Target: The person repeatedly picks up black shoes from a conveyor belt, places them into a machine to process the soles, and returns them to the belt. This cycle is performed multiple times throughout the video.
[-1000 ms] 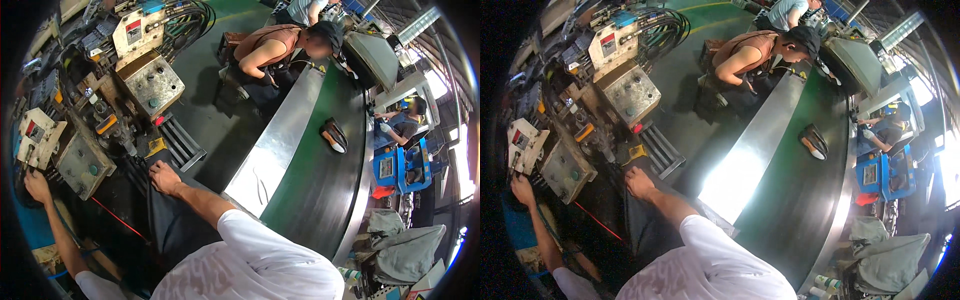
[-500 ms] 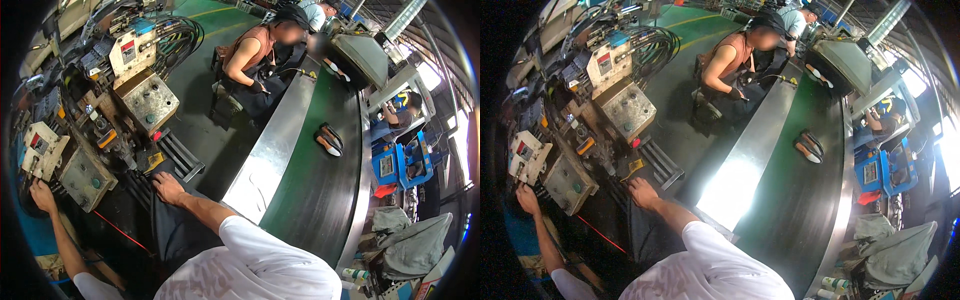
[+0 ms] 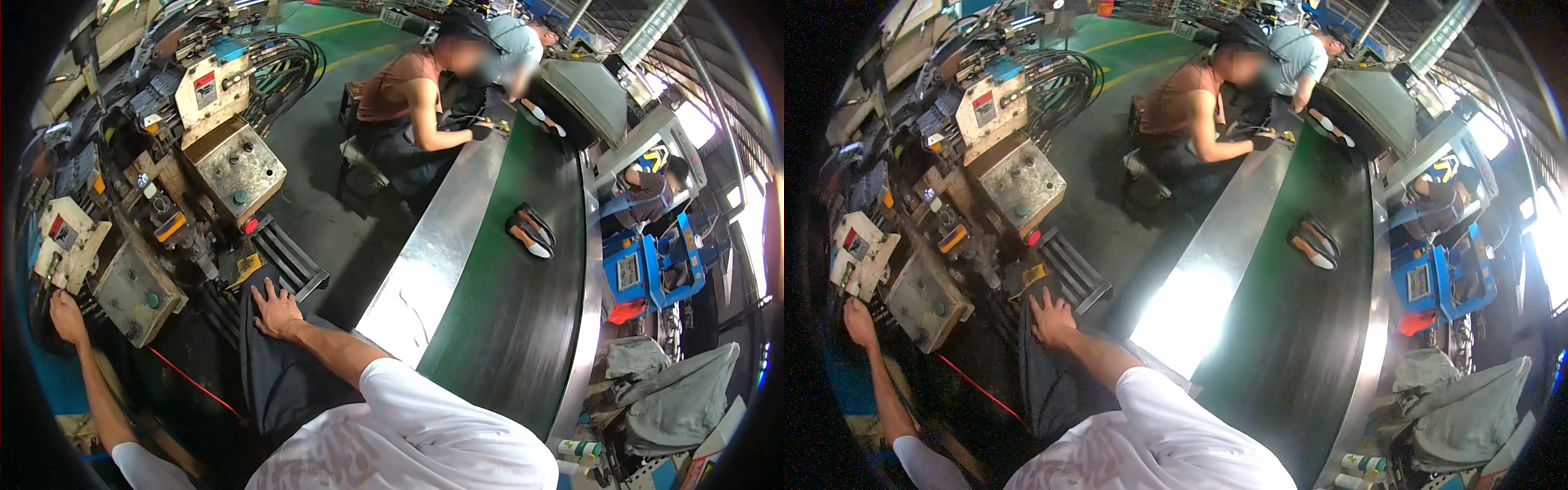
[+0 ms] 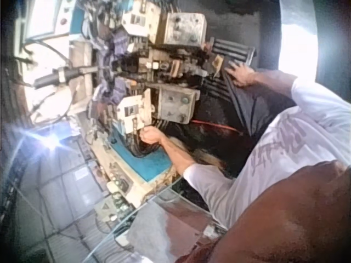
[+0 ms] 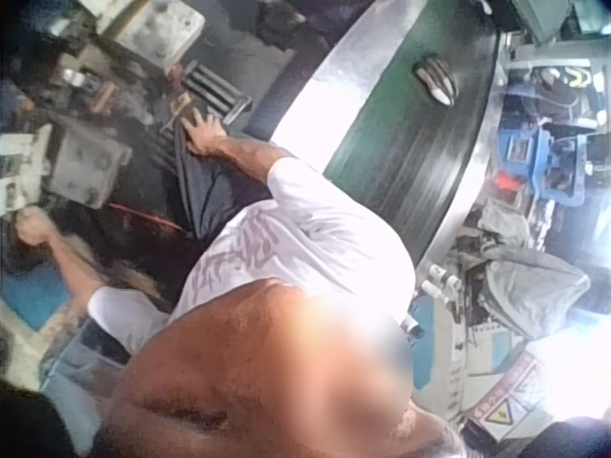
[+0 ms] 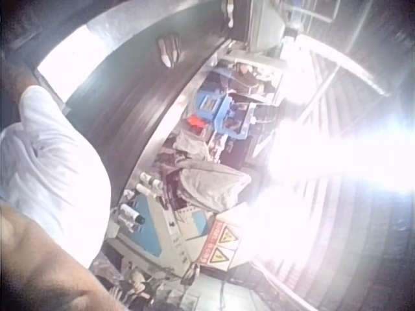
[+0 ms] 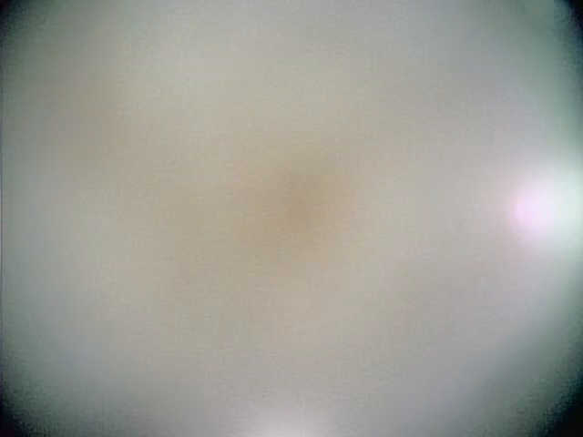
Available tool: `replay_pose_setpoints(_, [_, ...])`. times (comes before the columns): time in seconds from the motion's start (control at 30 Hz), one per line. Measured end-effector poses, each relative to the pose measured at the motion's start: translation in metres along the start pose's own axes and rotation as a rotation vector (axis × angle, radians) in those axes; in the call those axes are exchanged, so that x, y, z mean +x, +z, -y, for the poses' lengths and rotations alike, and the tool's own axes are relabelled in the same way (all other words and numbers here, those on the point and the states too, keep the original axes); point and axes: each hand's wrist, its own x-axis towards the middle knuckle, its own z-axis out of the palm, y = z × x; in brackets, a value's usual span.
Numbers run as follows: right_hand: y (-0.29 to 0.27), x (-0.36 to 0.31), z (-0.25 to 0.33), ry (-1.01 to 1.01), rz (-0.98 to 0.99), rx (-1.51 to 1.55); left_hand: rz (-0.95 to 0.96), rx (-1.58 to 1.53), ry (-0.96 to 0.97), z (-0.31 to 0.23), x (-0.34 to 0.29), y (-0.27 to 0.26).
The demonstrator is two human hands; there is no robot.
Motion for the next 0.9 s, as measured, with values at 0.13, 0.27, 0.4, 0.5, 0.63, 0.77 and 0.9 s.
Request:
replay_pose_setpoints(0.13, [-0.006, 0.002, 0.009, -0.026, 0.017, 0.043, -0.007, 0.029, 0.012, 0.018, 0.006, -0.004])
replay_pose_setpoints(0.27, [-0.002, 0.007, -0.001, -0.003, -0.025, 0.040, -0.044, -0.016, -0.010, -0.021, 0.001, -0.015])
replay_pose_setpoints(0.4, [0.000, 0.010, 0.003, -0.017, -0.014, 0.022, -0.104, -0.034, -0.020, -0.030, -0.003, -0.031])
replay_pose_setpoints(0.5, [-0.002, 0.010, 0.004, -0.027, -0.004, 0.017, -0.113, -0.033, 0.005, -0.032, 0.000, -0.038])
replay_pose_setpoints(0.63, [-0.004, 0.006, 0.006, -0.035, -0.001, 0.030, -0.124, -0.042, 0.001, -0.043, -0.002, -0.045])
replay_pose_setpoints(0.77, [0.009, -0.003, 0.000, -0.091, -0.081, 0.086, -0.132, -0.051, 0.003, -0.047, -0.003, -0.050])
replay_pose_setpoints(0.9, [0.027, -0.011, -0.027, -0.194, -0.226, 0.298, -0.159, -0.074, 0.032, -0.051, -0.003, -0.049])
